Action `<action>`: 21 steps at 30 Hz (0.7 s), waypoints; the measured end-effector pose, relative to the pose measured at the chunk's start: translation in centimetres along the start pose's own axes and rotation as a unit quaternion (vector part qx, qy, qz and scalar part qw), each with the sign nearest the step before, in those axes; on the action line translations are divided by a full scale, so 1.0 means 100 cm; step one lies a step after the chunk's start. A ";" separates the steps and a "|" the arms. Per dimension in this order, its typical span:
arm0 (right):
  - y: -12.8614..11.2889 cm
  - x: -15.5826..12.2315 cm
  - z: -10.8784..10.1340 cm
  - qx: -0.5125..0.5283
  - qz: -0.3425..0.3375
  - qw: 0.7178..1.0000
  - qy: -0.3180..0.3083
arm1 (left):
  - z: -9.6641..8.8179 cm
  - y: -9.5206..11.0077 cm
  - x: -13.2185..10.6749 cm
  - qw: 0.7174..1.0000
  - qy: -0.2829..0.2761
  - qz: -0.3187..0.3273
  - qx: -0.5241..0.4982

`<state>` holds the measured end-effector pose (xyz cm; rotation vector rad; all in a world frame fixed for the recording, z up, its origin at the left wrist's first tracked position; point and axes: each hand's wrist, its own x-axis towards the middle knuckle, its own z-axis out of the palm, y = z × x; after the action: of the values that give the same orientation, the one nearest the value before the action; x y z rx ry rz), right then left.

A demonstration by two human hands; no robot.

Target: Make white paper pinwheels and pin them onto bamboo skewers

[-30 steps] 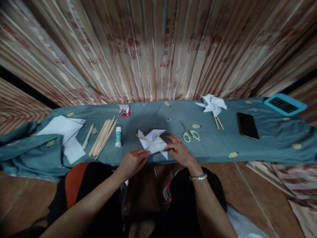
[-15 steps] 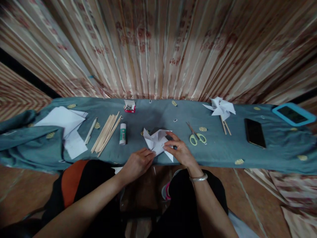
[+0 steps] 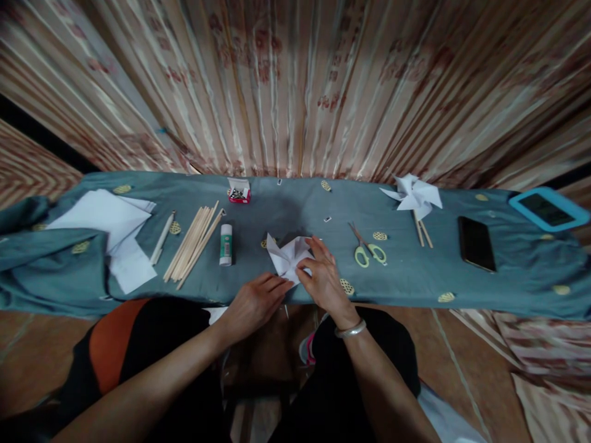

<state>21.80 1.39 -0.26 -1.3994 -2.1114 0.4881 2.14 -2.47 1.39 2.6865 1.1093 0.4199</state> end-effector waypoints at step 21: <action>-0.001 -0.005 0.000 -0.023 -0.008 1.000 0.009 | 0.005 -0.001 -0.001 1.000 0.004 0.020 -0.002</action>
<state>21.88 0.89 -0.34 -1.4061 -2.1307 0.4222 2.18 -2.54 0.92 2.7090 1.0576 0.4406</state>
